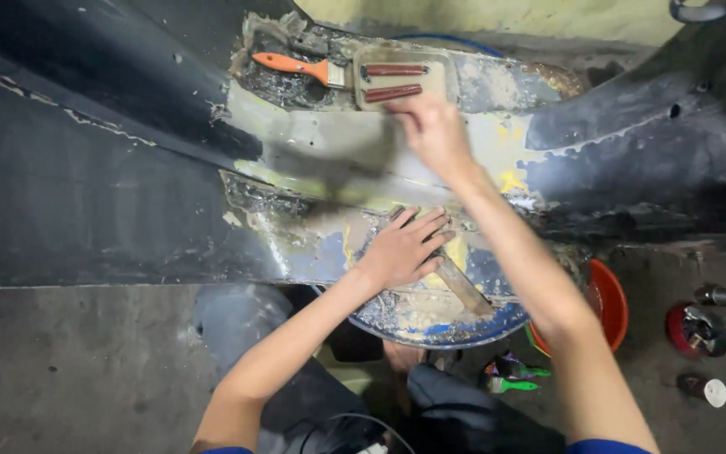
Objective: The person sands a section of a car's body panel using a sanding block. They work on a curved area that has been partially stripped of paint, smoothing the surface with repetitive back-and-forth motions.
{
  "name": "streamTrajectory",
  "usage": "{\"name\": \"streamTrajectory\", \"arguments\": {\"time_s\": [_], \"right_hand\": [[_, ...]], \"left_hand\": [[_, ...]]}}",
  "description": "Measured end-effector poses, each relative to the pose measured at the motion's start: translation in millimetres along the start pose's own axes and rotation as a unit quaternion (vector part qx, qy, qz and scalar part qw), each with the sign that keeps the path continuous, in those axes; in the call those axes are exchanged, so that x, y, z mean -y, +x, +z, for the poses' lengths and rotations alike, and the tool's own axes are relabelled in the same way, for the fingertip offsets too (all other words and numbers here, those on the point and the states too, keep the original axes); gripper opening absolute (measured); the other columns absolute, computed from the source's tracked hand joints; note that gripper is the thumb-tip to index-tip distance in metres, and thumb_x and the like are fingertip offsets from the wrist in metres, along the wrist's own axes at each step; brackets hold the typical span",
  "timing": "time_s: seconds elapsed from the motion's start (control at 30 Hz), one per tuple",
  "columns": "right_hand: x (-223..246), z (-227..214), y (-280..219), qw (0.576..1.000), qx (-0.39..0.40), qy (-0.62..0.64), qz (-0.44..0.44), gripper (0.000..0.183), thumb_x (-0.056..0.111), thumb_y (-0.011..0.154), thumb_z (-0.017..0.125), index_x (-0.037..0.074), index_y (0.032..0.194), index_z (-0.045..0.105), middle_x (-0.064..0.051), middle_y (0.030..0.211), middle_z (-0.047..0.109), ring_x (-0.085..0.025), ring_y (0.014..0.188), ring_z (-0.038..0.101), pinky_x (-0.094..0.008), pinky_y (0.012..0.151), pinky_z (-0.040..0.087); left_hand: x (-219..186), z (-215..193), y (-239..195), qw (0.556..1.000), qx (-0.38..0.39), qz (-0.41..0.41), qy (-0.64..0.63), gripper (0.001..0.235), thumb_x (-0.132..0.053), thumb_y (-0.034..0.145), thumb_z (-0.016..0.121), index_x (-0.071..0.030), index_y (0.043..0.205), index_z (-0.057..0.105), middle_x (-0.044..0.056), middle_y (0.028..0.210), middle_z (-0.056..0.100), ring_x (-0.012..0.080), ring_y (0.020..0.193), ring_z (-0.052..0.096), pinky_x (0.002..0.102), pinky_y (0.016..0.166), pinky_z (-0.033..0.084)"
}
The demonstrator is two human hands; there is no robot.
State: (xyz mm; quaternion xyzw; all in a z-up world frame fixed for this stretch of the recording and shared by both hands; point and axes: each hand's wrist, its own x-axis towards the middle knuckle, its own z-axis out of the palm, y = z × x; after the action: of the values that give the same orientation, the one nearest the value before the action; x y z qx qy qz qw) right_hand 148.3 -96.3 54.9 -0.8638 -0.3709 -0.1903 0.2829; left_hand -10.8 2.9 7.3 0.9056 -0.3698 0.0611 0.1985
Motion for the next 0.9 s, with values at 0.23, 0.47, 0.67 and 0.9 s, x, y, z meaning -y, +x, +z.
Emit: {"name": "streamTrajectory", "arguments": {"time_s": [0.23,0.47,0.67,0.9], "right_hand": [[1,-25,-38,0.998,0.051,0.047,-0.013,0.006,0.011,0.085,0.066,0.009,0.09,0.068,-0.011,0.072,0.059,-0.03,0.073,0.06,-0.038,0.067,0.05],[-13,-32,-63,0.998,0.035,-0.047,0.003,0.009,0.022,0.09,0.066,0.014,0.093,0.07,-0.003,0.071,0.055,-0.024,0.07,0.059,-0.034,0.067,0.05],[-58,-47,-75,0.997,0.032,-0.071,0.009,0.007,0.014,0.09,0.066,0.008,0.09,0.07,-0.008,0.073,0.059,-0.027,0.071,0.059,-0.037,0.069,0.05],[-65,-65,-85,0.983,0.07,-0.145,0.091,0.011,0.018,0.093,0.06,0.01,0.092,0.068,-0.01,0.081,0.06,-0.028,0.083,0.059,-0.041,0.079,0.048]], "left_hand": [[19,4,-4,0.999,-0.033,0.008,-0.022,0.052,-0.054,0.08,0.056,-0.01,0.108,0.054,0.01,0.104,0.048,0.0256,0.112,0.045,0.04,0.106,0.028],[36,-2,-4,0.997,-0.037,0.043,-0.043,0.044,-0.048,0.075,0.061,-0.013,0.101,0.059,0.006,0.095,0.054,0.0229,0.099,0.05,0.037,0.1,0.036],[40,-5,-11,0.999,-0.042,-0.01,-0.002,0.033,-0.043,0.083,0.057,-0.013,0.096,0.057,0.006,0.087,0.056,0.0234,0.089,0.054,0.036,0.079,0.047],[39,-21,-12,0.991,0.032,-0.092,-0.09,0.049,-0.051,0.085,0.052,-0.008,0.108,0.053,0.019,0.088,0.065,0.0358,0.08,0.067,0.045,0.069,0.055]]}}
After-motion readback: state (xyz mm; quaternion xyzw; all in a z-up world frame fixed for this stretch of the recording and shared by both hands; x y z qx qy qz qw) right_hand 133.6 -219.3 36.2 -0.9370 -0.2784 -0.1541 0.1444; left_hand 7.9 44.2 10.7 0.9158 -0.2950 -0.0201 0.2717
